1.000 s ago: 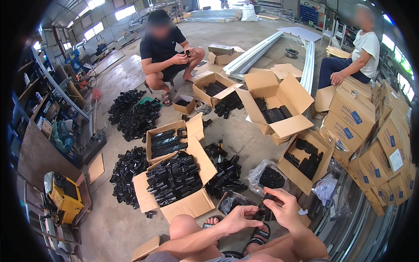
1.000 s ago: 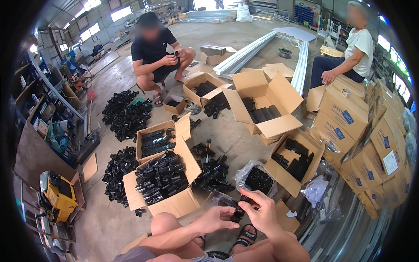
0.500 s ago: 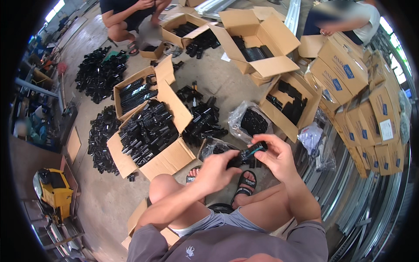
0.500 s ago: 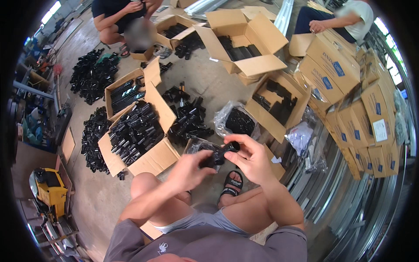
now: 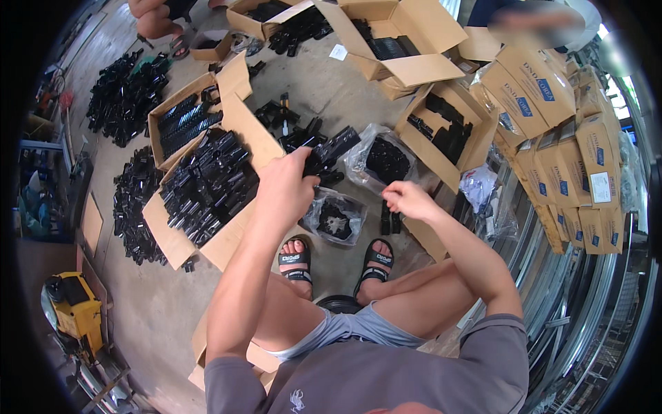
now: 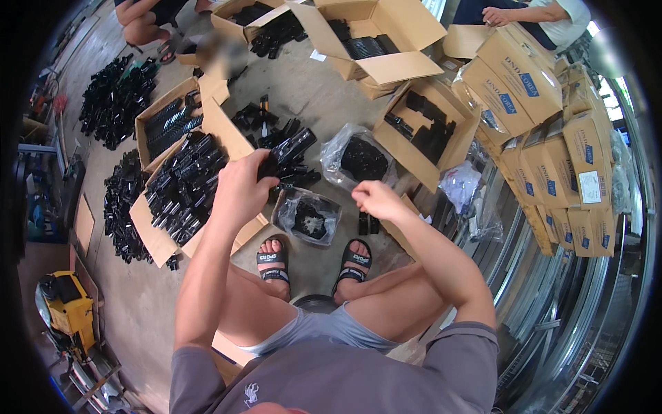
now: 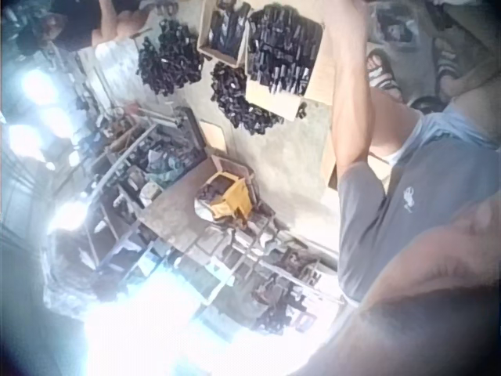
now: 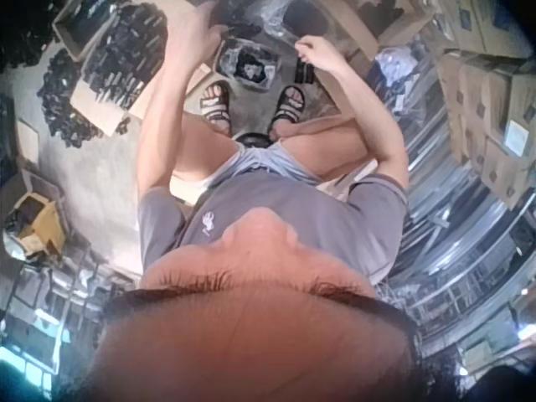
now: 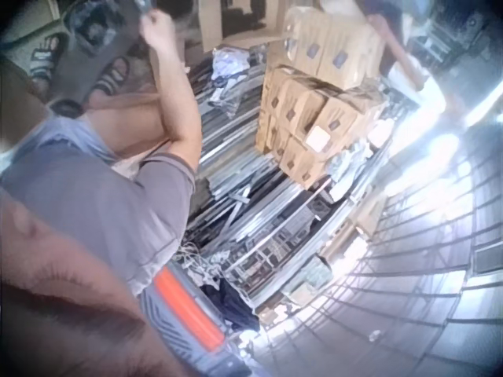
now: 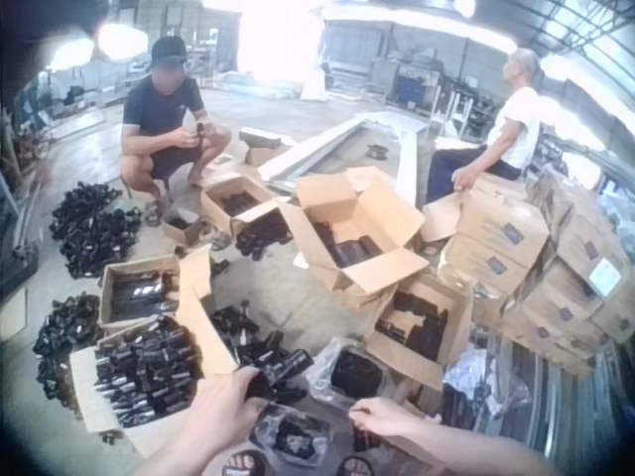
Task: The person sits on the floor in a warehouse and repeatedly picks up small black plastic components from a cardboard box. They inspect the parts, sometimes peeling off a protective film or sticker, and then place them into a clear plastic bag or back into the box.
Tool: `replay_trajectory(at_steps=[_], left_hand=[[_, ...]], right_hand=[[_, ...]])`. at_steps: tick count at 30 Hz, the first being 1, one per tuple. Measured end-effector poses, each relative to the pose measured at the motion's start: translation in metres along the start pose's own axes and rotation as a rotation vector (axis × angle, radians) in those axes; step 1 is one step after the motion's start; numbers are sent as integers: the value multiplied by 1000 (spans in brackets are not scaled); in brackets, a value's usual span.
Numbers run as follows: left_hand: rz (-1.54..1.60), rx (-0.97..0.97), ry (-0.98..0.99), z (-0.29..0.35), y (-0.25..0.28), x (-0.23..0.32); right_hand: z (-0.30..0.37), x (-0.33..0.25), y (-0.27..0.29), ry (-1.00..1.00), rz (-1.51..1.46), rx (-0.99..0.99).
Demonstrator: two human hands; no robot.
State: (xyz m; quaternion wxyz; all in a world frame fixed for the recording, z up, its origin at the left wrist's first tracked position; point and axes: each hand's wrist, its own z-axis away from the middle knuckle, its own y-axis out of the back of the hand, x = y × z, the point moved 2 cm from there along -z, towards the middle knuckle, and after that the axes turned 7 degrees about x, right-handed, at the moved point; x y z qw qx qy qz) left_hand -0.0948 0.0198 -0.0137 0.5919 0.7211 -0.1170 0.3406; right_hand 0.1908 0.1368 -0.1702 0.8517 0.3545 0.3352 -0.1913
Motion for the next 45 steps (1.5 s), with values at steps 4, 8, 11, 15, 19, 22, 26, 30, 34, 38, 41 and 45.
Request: replay_trajectory(at_steps=[4,8,11,15,19,22,26,30,34,38,41,45], left_hand=[[-84,1,-85,-17,-16,-8],[-135,-68,-47,-18,-15,-24],[-137,-40,-42,-15,-13,-27],[-206,-55,-117,-25,-30,-29],[-112,-44,-74,-25,-29,-32],[-134,-54,-46,-26,-25,-31],[-177,-77,-87,-31,-27,-24],[-185,-48,-86,-30,-36,-31],[-199,-57,-103,-31,-38,-26],[-214,-63,-80,-26,-28,-30],[-206,-65,-87,-27,-21,-20],[-176,-30,-115,-26,-29,-18]], right_hand=[[-8,-3,-44,260,638,-142],[-83,5,-46,80,866,95],[-140,38,-32,-107,806,240],[-173,103,-29,-68,475,500],[-183,104,-53,-109,338,579],[-185,96,-56,-155,347,598],[-193,107,-55,-272,360,607],[-193,102,-59,-252,377,595],[-200,119,-54,-296,442,494],[-201,102,-62,-188,548,284],[-214,119,-52,-190,636,208],[-222,149,-45,-211,554,187]])
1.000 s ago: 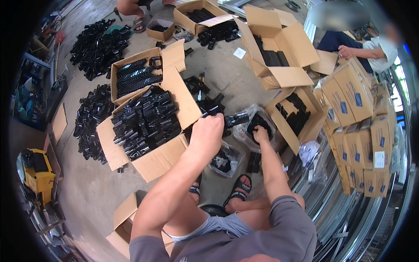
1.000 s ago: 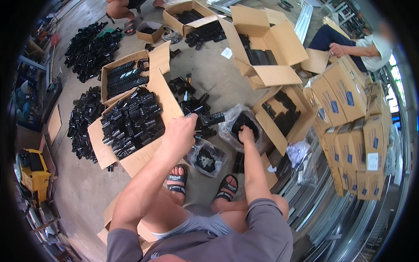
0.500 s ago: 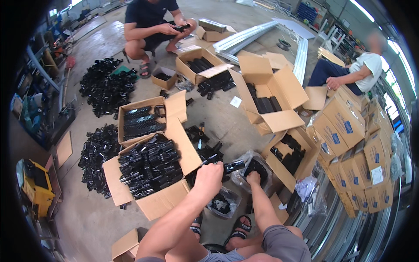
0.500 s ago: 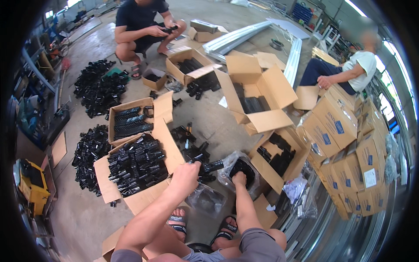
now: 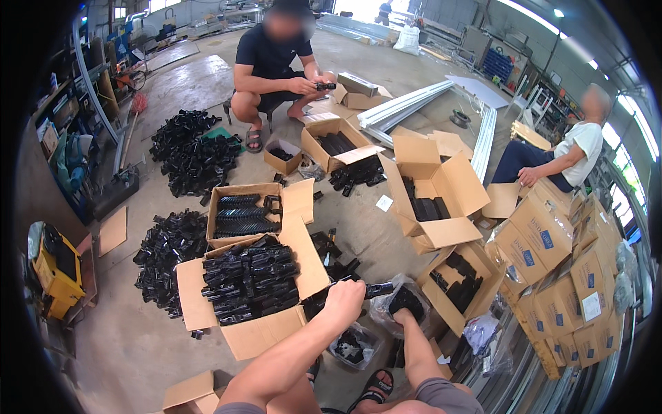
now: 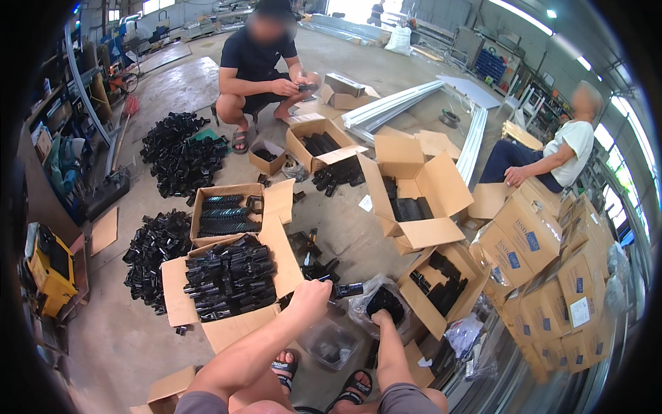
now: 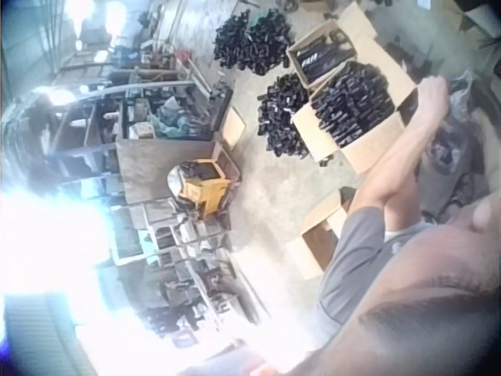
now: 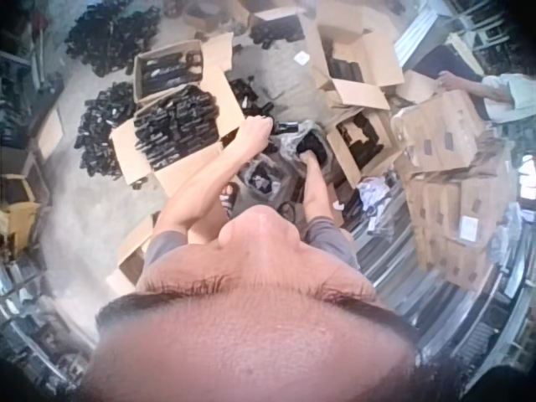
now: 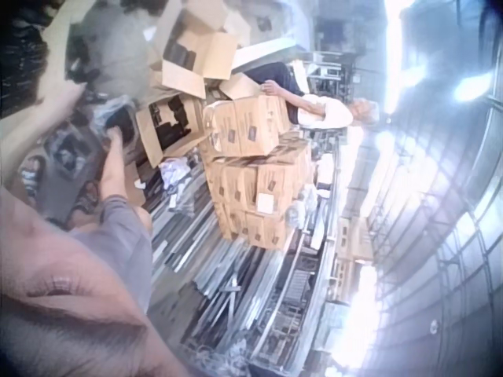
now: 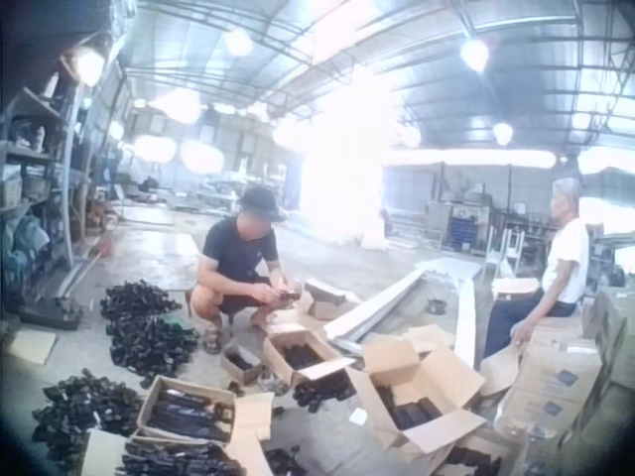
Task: The person sits on the floor in a warehouse and repeatedly picks up small black plastic components from a cardboard box. They inspect the parts, sometimes peeling off a protective film or sticker, and then place them into a clear plastic bag or back into the box.
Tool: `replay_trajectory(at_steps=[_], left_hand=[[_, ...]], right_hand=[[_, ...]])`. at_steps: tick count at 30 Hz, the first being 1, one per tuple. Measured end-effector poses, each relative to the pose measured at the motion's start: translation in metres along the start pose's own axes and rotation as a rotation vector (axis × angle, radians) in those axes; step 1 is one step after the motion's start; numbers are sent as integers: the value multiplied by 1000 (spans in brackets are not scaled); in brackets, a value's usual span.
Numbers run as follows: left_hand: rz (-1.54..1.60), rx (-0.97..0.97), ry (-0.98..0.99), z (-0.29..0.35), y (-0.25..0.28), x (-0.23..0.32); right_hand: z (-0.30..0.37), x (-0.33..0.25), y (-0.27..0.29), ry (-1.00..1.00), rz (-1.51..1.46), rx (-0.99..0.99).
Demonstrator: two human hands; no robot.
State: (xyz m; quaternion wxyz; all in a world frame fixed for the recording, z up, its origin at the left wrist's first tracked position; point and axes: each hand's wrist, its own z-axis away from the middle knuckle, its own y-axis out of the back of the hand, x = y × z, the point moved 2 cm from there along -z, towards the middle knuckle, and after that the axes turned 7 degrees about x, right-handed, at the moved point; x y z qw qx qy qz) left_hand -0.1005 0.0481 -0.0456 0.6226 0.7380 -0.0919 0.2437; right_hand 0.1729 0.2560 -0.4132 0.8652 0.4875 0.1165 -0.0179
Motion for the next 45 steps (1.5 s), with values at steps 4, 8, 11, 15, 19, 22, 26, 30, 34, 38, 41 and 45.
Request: replay_trajectory(at_steps=[4,8,11,15,19,22,26,30,34,38,41,45], left_hand=[[-13,6,-15,0,0,3],[-9,13,-32,0,0,7],[-30,-1,5,6,6,-3],[-27,3,8,5,6,-7],[-33,8,-27,0,-2,2],[-29,27,-100,-1,-11,5],[-13,104,-96,6,11,8],[6,48,-104,14,10,1],[29,202,-252,16,-2,17],[13,15,-223,24,4,22],[-57,-57,-176,31,6,23],[-64,-59,-185,31,3,36]], right_hand=[[16,-14,11,-123,-179,-19],[30,-22,22,-126,-185,-64],[51,-53,31,-72,-80,18],[81,-68,66,-47,-4,155],[86,-54,113,135,91,228],[120,-58,170,492,-26,419],[211,-104,255,678,-250,631],[301,-128,289,613,-887,545],[340,-122,293,728,-816,885],[349,-139,273,763,-694,826],[348,-151,265,909,-595,776],[336,-155,257,1052,-479,824]])
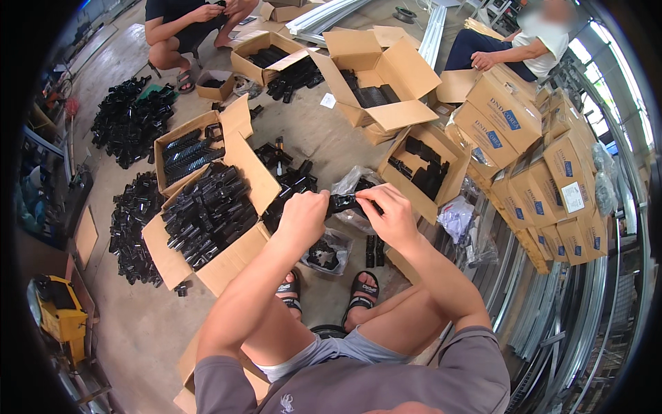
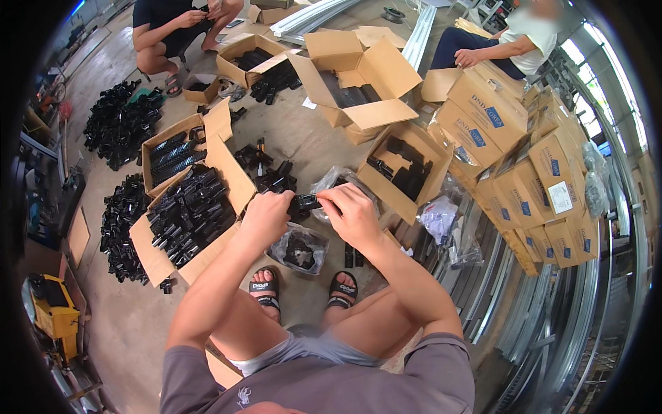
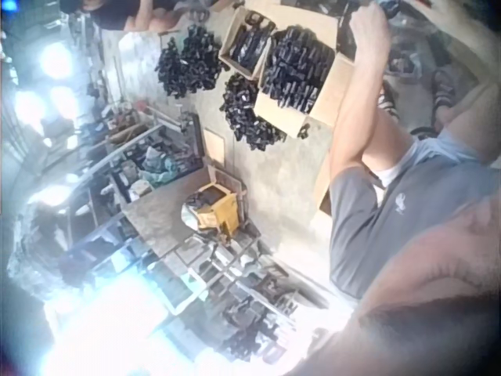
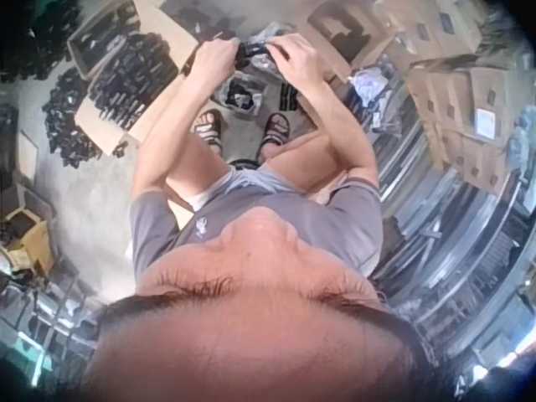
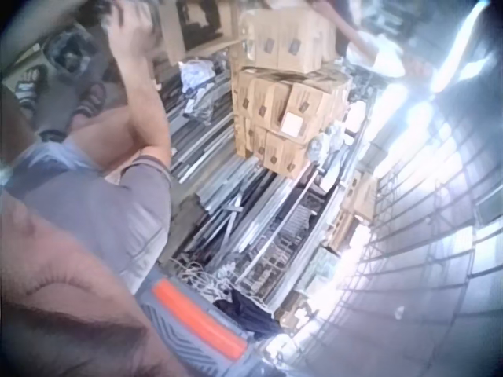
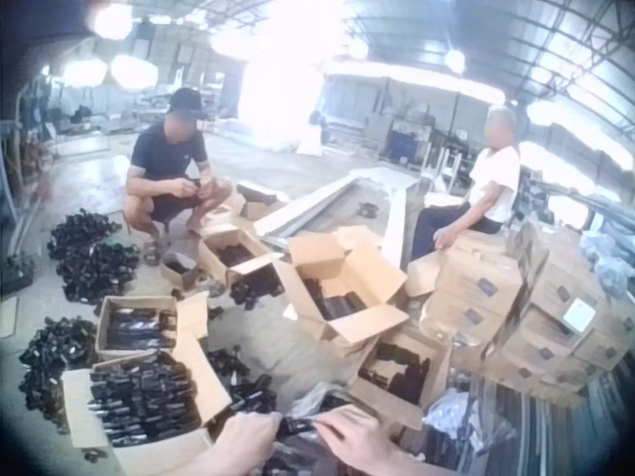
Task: The person sits on the floor in a warehouse and repeatedly picks up small black plastic components from a cardboard box. They inspect the parts, sometimes peeling off a protective film or sticker, and then place them into a clear plastic bag or back into the box.
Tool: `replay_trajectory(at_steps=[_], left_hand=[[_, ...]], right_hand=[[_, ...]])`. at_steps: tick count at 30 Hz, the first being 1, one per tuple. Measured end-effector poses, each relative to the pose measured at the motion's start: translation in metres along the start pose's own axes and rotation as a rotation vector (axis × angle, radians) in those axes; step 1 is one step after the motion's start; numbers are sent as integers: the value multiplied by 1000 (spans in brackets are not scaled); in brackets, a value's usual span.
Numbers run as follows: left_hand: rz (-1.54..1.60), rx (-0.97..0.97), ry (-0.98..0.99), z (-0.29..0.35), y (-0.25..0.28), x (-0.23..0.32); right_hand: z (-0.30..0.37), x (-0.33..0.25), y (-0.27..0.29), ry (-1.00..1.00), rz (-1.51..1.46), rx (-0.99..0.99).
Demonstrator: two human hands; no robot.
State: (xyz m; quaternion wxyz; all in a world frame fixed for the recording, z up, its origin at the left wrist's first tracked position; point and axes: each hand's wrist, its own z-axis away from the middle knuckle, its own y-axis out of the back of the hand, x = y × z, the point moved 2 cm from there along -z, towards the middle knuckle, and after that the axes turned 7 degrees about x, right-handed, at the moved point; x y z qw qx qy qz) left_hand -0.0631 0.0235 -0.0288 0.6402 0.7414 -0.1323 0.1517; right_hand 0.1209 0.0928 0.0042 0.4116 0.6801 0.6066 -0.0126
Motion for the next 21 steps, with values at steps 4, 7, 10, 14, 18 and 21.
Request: replay_trajectory(at_steps=[4,7,10,14,18,21], left_hand=[[14,-14,-18,-3,-6,5],[11,-45,-50,-5,-8,11],[22,-54,-89,-3,-10,11],[71,-68,-85,-1,0,19],[78,-39,-94,1,4,18],[85,-27,-86,3,11,21]], right_hand=[[-1,15,1,37,29,20],[2,22,5,75,30,-49],[6,24,3,118,49,-127],[8,22,4,152,83,-190],[8,21,2,160,84,-178],[6,18,2,150,85,-183]])
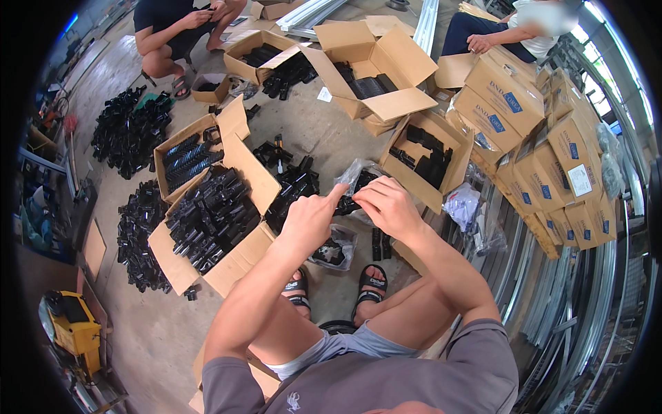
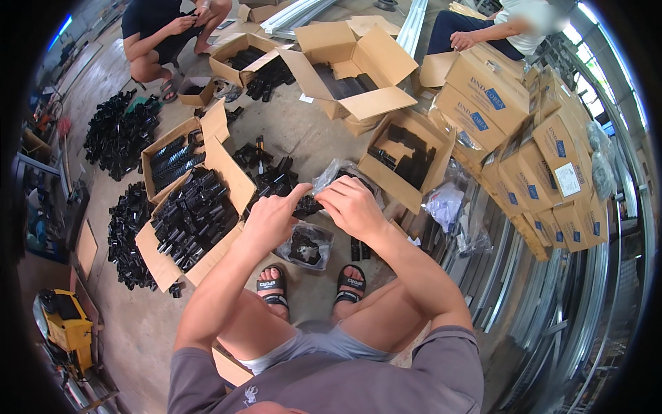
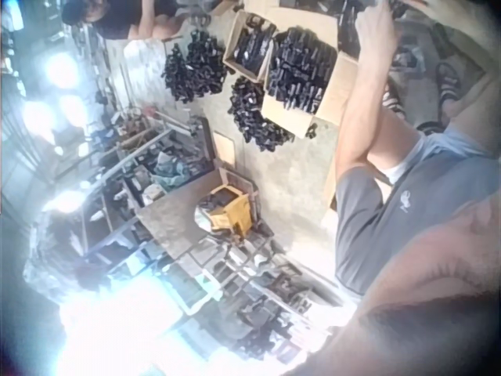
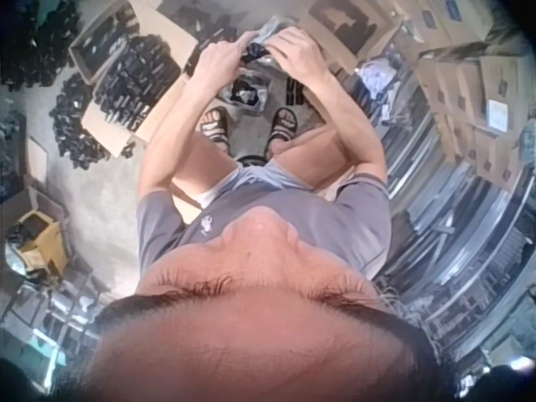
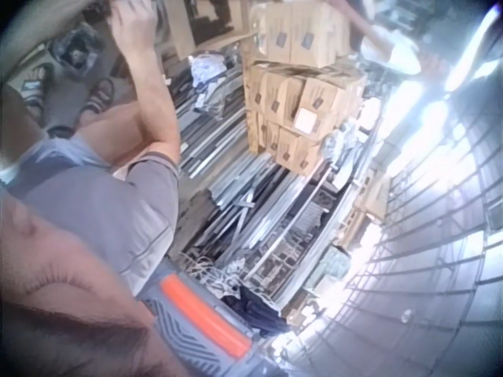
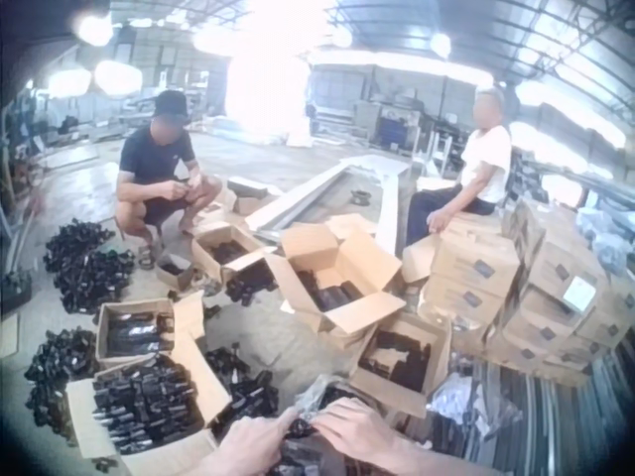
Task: The person sits on the floor in a warehouse and repeatedly picks up small black plastic components from a cardboard box. They inspect the parts, sometimes peeling off a protective film or sticker, and then place them into a clear plastic bag or back into the box.
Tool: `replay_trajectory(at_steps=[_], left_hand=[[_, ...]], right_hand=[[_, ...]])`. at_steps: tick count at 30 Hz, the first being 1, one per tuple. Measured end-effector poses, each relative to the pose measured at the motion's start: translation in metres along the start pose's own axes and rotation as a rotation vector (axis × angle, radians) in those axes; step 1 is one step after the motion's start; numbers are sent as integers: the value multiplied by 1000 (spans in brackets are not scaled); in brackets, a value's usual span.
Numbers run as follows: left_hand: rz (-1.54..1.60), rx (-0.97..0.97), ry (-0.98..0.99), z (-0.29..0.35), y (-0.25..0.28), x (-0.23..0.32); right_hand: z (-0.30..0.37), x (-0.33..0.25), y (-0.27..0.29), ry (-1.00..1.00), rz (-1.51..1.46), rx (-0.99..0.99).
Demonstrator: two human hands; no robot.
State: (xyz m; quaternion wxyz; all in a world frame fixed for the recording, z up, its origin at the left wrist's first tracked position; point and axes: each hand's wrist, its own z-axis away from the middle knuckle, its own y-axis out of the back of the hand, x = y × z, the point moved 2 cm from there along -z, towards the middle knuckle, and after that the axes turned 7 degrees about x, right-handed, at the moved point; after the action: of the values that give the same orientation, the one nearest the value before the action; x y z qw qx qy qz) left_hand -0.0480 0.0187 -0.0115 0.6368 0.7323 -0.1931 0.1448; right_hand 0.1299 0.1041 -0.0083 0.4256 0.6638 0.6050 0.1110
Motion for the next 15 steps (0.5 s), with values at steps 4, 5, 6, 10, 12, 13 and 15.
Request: replay_trajectory(at_steps=[4,5,6,10,12,13,15], left_hand=[[24,16,-30,0,4,2],[25,9,-29,0,5,2],[26,2,-28,0,5,2],[106,11,-27,-1,14,8],[158,-12,32,-2,18,8],[183,-21,63,-2,21,8],[296,-31,131,-2,28,8]], right_hand=[[1,2,1,-45,-27,-11],[1,2,2,-55,-34,-13],[1,2,3,-66,-40,-16],[1,6,7,-149,-37,110],[2,12,10,-287,-92,217],[2,15,12,-395,-156,258],[7,23,14,-573,-240,325]])
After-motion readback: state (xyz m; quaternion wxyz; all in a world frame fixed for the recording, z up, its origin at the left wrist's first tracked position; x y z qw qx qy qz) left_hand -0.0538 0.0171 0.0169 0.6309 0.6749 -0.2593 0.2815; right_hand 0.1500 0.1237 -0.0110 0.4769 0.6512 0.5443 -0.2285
